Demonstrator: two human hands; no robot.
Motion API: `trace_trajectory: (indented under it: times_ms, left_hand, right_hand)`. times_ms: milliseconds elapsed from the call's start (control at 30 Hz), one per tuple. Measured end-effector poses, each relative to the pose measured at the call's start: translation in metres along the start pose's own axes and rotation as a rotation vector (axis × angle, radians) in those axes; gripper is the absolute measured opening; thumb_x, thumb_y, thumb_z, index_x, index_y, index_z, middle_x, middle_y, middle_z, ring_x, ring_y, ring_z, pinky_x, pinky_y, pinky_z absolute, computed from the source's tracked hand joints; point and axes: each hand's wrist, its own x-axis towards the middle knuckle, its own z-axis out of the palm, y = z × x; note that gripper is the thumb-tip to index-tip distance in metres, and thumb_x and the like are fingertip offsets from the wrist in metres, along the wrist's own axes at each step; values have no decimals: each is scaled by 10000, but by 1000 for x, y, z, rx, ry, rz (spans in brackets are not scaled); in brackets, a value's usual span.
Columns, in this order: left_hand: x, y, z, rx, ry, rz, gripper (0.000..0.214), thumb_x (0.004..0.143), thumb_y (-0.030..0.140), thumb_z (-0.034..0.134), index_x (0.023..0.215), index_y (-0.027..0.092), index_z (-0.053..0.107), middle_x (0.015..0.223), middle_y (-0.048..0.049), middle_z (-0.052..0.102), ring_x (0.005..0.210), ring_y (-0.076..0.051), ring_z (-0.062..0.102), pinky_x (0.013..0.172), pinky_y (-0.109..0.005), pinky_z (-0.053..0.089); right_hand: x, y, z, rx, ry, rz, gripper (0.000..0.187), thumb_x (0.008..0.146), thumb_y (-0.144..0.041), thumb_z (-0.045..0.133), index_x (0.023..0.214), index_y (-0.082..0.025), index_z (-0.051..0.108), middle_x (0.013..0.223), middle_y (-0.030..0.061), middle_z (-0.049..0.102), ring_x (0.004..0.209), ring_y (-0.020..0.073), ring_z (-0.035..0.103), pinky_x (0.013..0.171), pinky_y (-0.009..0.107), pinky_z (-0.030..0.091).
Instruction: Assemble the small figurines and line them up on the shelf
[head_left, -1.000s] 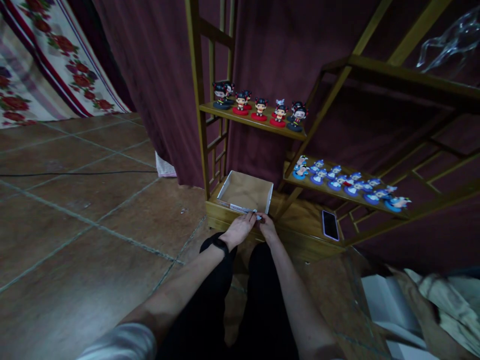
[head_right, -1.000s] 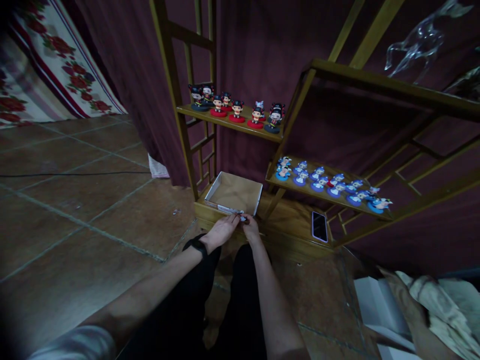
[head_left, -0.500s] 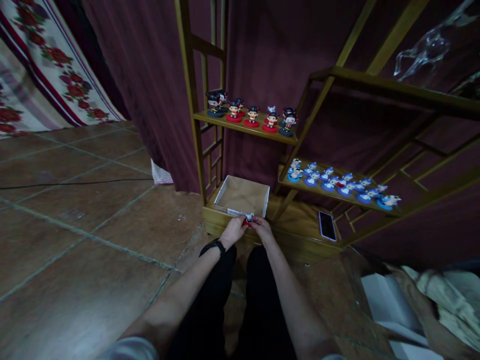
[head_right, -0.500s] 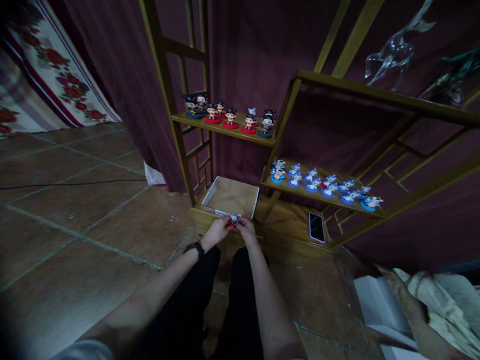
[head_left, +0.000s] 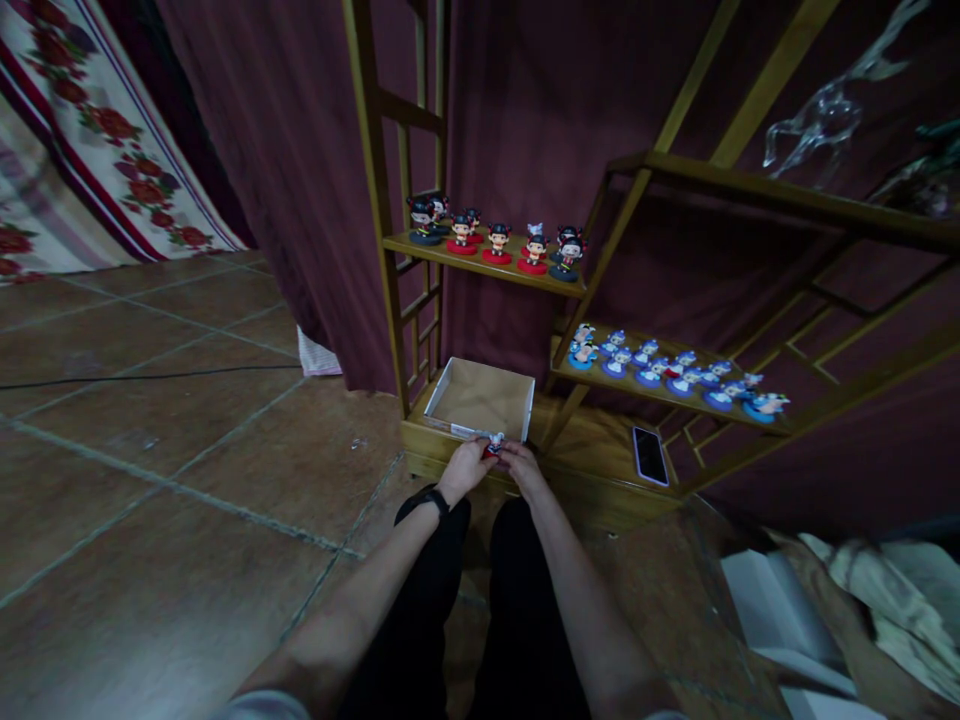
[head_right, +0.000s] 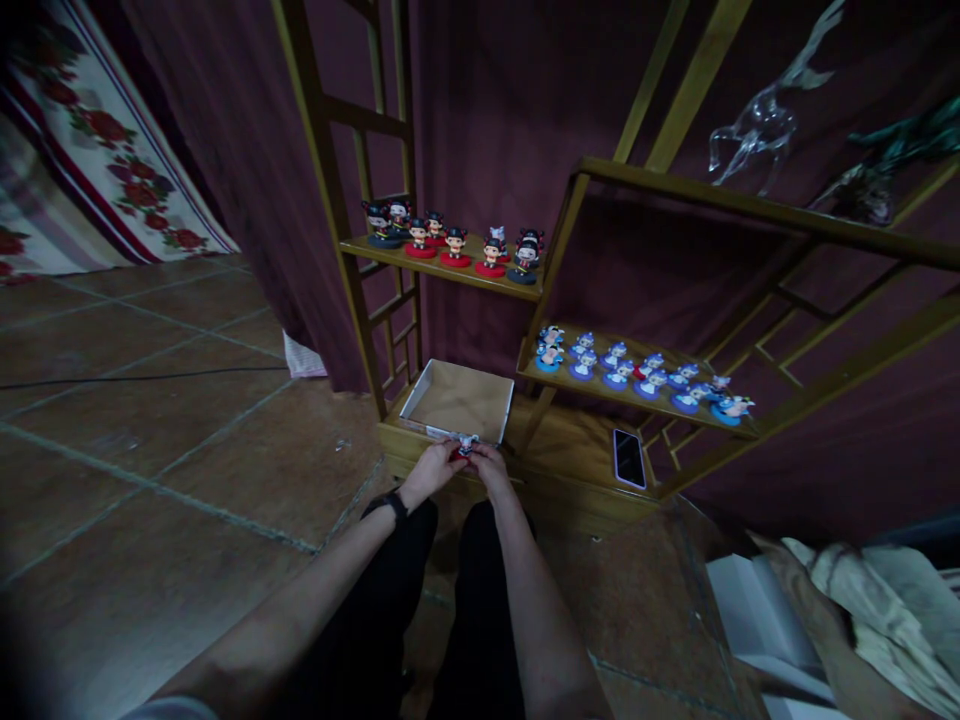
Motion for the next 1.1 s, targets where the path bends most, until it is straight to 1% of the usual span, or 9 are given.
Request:
trace_trajectory:
  times_ms: [167, 300, 433, 533, 633, 733, 833, 933, 1100]
  left_hand:
    - [0, 0, 0, 7, 13, -21, 156, 734, 222, 560, 878, 172, 591, 939, -61, 577, 841, -175, 578, 800, -284, 443]
    - [1, -1, 1, 6, 1, -6, 167, 744, 227, 550, 899, 172, 578, 925, -59, 595, 861, -175, 578, 794, -280, 439]
    - [1, -4, 3, -2, -24, -6, 203, 756, 229, 532, 947, 169, 565, 898, -62, 620, 836, -182, 591, 775, -288, 444]
    - [1, -5, 4, -18, -20, -4, 212, 762, 209, 518, 965, 168, 565, 923, -70, 628, 867, -188, 593, 798, -292, 440]
    - [2, -5, 3, -44, -2, 16, 216, 759, 179, 513, 967, 173, 569, 969, -76, 624, 921, -191, 582, 835, -295, 431]
    - [2, -4, 2, -57, 8, 20, 203, 754, 165, 512, 947, 175, 573, 961, -74, 624, 922, -194, 577, 844, -307, 429]
    - [1, -3, 0, -60, 29, 21, 203, 751, 159, 514, 944, 177, 572, 965, -73, 619, 911, -193, 573, 841, -315, 427]
    - [0, -2, -3, -71, 23, 24, 211, 746, 166, 525, 951, 172, 577, 961, -73, 619, 897, -191, 572, 832, -314, 425]
    - [0, 3, -7, -161, -29, -1, 234, 738, 185, 540, 962, 170, 605, 900, -52, 642, 837, -179, 582, 795, -304, 431]
  right_hand:
    - [1, 0, 0, -7, 9, 9, 238, 489, -277, 692, 703, -181, 654, 691, 3, 680, 655, 164, 620, 635, 299, 499]
    - [2, 0, 0, -2, 5, 11, 242, 485, -263, 694, 710, -185, 650, 700, -2, 680, 663, 162, 624, 636, 295, 503]
    - [1, 0, -1, -31, -6, 23, 259, 515, -283, 693, 755, -195, 650, 722, -12, 679, 627, 132, 621, 629, 277, 499]
    - [1, 0, -2, -70, 3, 20, 284, 528, -312, 699, 786, -201, 656, 723, -10, 682, 598, 121, 618, 598, 257, 494]
    - [0, -1, -2, -76, 12, 2, 305, 513, -335, 717, 781, -201, 660, 719, -2, 684, 609, 134, 624, 576, 253, 497]
    - [1, -2, -1, -43, -13, -5, 334, 508, -353, 729, 798, -203, 658, 750, 2, 686, 626, 135, 629, 591, 256, 504]
    - [1, -1, 0, -21, -32, -3, 344, 536, -384, 721, 823, -205, 654, 765, 4, 683, 622, 122, 628, 601, 251, 508]
    - [2, 0, 0, -26, 10, -17, 354, 541, -410, 717, 819, -201, 649, 740, 2, 675, 598, 115, 619, 576, 243, 507]
    - [4, 3, 0, -51, 68, -63, 360, 529, -418, 722, 799, -191, 649, 737, 1, 667, 600, 113, 607, 554, 234, 501]
